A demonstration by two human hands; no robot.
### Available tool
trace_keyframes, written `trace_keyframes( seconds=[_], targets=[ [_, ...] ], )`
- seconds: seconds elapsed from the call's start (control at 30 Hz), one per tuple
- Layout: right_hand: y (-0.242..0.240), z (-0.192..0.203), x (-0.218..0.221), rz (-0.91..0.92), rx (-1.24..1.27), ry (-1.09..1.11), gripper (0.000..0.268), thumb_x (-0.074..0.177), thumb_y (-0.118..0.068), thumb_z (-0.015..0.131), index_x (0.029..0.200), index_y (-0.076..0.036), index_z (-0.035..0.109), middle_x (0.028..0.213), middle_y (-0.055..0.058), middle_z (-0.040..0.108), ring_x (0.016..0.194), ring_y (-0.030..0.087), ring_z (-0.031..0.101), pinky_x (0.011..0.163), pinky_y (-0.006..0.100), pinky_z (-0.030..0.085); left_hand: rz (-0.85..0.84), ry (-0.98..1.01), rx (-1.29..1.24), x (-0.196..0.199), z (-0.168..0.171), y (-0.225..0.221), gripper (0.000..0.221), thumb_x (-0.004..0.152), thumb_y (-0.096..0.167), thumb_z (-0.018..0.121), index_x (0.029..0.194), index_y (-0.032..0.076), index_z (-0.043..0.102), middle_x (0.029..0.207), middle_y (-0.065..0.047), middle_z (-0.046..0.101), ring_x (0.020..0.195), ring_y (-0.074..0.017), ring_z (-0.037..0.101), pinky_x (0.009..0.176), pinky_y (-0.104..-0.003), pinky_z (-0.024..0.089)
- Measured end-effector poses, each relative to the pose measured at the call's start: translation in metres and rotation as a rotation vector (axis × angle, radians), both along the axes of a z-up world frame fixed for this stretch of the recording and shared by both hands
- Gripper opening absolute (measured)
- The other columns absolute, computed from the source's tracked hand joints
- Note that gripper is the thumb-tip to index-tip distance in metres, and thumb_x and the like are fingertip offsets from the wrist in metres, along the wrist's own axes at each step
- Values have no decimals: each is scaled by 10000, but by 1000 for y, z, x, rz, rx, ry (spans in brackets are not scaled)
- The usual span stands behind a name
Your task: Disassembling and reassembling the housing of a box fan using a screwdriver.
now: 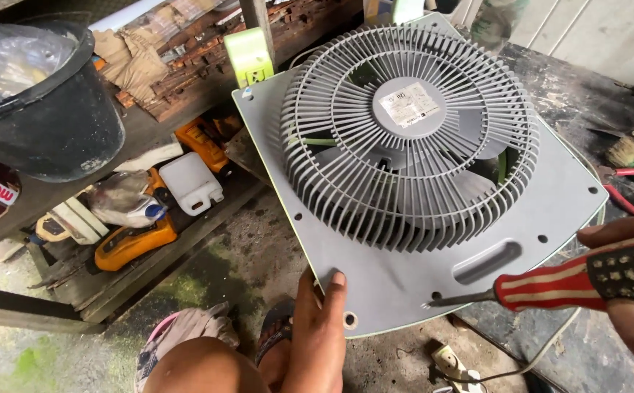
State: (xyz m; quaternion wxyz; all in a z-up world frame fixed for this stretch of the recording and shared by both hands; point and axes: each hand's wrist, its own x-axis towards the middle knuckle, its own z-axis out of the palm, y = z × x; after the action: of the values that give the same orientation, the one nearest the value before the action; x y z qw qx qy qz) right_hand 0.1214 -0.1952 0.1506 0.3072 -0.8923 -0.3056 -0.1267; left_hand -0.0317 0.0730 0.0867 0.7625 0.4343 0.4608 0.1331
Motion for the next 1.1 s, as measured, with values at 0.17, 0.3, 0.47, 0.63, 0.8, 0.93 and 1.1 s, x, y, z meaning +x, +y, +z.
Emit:
trace_keyframes(
  seconds=[0.17, 0.3, 0.47, 0.63, 0.8, 0.93, 1.1],
  targets=[
    [48, 26, -51, 71, 415, 250, 820, 731, -105, 507, 1520, 1, 313, 1188, 287, 631, 895, 342, 735, 774, 419, 651, -343, 76, 57, -2, -3, -13, 378, 875, 421, 642, 1148, 178, 548, 1003, -65, 724, 821, -186, 671, 676, -335, 486],
    [27, 6, -31, 168, 283, 159, 795, 706, -138, 556, 1468, -29, 360, 1170, 243, 694, 998, 298, 749, 926, 408, 591, -358, -94, -145, 5, -28, -33, 475, 889, 291, 684, 1278, 168, 439, 1202, -112, 658, 1121, -256, 705, 945, -447, 667],
    [-3, -19, -20, 116, 187, 208, 899, 655, -122, 609, 1521, -74, 371, 1247, 206, 684, 976, 285, 762, 904, 402, 596, -298, -133, -179, 13, -40, -50, 477, 881, 290, 727, 1209, 126, 422, 1116, -104, 631, 995, -236, 739, 813, -428, 713],
    [-10, -19, -12, 52, 107, 255, 737, 581, -115, 679, 1306, -52, 569, 1149, 151, 760, 917, 249, 793, 869, 351, 585, -331, -123, -165, 9, -23, -47, 469, 905, 287, 701, 1243, 138, 410, 1101, -96, 604, 986, -209, 709, 830, -378, 716],
    [16, -12, -46, 131, 240, 170, 753, 713, -60, 635, 1439, -61, 435, 1210, 180, 706, 1037, 244, 745, 933, 343, 586, -352, -110, -205, 9, -17, -45, 473, 928, 280, 692, 1231, 128, 362, 1096, -92, 471, 1025, -215, 664, 944, -415, 702],
    [23, 1, -44, 83, 109, 97, 607, 671, -161, 684, 1258, -43, 584, 1168, 128, 718, 1079, 248, 727, 972, 365, 572, -320, -119, -190, 9, -22, -47, 412, 908, 280, 701, 1192, 155, 431, 1127, -82, 541, 1014, -203, 700, 887, -424, 708],
    [19, -2, -45, 197, 148, 72, 771, 672, -119, 714, 1411, -99, 493, 1210, 119, 701, 1122, 211, 751, 999, 322, 608, -313, -72, -187, 10, -28, -48, 405, 903, 298, 712, 1164, 161, 434, 1113, -59, 449, 972, -186, 679, 870, -397, 721]
  ],
)
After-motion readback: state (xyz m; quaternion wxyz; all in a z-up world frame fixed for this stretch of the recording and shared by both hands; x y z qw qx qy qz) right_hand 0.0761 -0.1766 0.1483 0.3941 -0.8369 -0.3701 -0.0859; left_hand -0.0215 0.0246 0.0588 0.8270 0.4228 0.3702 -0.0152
